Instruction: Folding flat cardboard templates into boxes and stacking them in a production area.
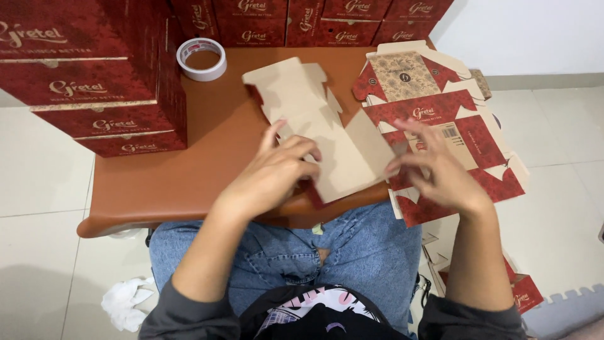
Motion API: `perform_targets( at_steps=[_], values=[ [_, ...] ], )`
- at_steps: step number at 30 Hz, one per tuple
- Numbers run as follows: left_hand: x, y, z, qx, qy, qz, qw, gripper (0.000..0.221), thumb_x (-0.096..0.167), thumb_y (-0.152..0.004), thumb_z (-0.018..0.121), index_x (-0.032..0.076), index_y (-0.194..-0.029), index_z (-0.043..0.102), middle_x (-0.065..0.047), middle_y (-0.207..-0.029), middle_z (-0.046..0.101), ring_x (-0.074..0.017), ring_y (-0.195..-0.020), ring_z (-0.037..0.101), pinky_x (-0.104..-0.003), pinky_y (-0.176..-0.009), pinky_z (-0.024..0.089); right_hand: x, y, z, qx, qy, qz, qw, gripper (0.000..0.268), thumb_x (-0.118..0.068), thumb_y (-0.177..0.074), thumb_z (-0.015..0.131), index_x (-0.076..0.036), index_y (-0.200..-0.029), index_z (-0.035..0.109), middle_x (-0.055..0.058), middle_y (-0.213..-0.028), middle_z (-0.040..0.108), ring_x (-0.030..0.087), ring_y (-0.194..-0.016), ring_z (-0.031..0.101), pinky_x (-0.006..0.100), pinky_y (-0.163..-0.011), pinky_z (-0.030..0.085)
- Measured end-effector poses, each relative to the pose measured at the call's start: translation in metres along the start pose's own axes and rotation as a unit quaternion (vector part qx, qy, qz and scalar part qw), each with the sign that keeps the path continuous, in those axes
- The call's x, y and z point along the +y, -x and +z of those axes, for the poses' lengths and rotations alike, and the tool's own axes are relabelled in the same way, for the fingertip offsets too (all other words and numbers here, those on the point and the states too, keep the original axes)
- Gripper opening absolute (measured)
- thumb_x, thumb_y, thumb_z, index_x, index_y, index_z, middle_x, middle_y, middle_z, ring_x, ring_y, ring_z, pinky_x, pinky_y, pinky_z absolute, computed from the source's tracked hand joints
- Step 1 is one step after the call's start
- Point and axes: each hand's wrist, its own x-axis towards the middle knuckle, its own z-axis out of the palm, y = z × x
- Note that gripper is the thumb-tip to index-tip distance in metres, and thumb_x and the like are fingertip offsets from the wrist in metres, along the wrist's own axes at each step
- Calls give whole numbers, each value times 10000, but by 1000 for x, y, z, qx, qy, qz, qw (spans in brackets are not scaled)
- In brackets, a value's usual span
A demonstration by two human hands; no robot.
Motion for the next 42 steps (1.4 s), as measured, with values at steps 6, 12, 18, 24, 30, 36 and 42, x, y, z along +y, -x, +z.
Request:
perform_targets(
  at_steps=[6, 12, 18, 24, 30, 36, 42],
  values=[
    [-25, 35, -29, 121, -72, -147, 979, 314, -75, -838, 597, 113, -1053, 727, -101, -1440, 541, -303, -1415, 418, -586, -1166, 213, -86, -13, 42, 36, -27, -138, 989, 156, -242, -909, 687, -292, -1036, 764, 104, -1501, 483, 410, -1468, 296, 646, -1170, 172],
    [20, 70, -4, 264, 53, -81, 960, 323, 349, -910, 658, 154, -1166, 688, -70, -1177, 664, -262, -1193, 595, -558, -1151, 262, -91, -55, 40, 15, -30, -136, 990, 541, 84, -876, 520, -119, -1371, 594, 170, -1506, 484, 438, -1454, 347, 602, -1093, 349],
    [47, 69, 39, 297, -45, -92, 949, 130, 277, -913, 754, 166, -935, 689, 15, -872, 582, -204, -892, 597, -538, -1072, 375, -84, -79, 53, -8, -23, -134, 991, 85, -237, -978, 638, -199, -982, 713, -12, -1010, 691, 236, -1062, 618, 404, -901, 498],
    [50, 82, 39, 334, -48, -114, 934, 60, 179, -924, 733, 141, -923, 686, -6, -787, 537, -208, -790, 592, -579, -1089, 359, -109, -83, 40, -36, -102, -120, 987, 81, -174, -950, 647, -114, -906, 681, 85, -831, 679, 332, -885, 655, 459, -804, 524],
    [45, 93, 52, 395, -11, -159, 905, 91, 128, -882, 753, 126, -905, 665, -10, -830, 556, -216, -818, 628, -600, -1114, 371, -115, -85, 47, -27, -92, -118, 988, 93, -175, -954, 637, -100, -930, 685, 104, -840, 715, 335, -878, 689, 455, -787, 540],
    [44, 85, 52, 427, -36, -147, 892, 99, 91, -872, 774, 94, -921, 687, -48, -960, 630, -246, -947, 680, -591, -1109, 400, -117, -85, 55, -10, -86, -154, 984, 134, -114, -997, 565, -93, -1000, 697, 90, -850, 704, 309, -874, 679, 428, -798, 537],
    [46, 71, 46, 433, -70, -125, 890, 75, 53, -878, 786, 64, -913, 720, -85, -1031, 713, -282, -1030, 722, -591, -1106, 401, -126, -80, 50, -2, -117, -182, 976, 297, 99, -917, 453, -37, -1025, 695, 133, -934, 695, 349, -925, 661, 449, -836, 536]
  ],
)
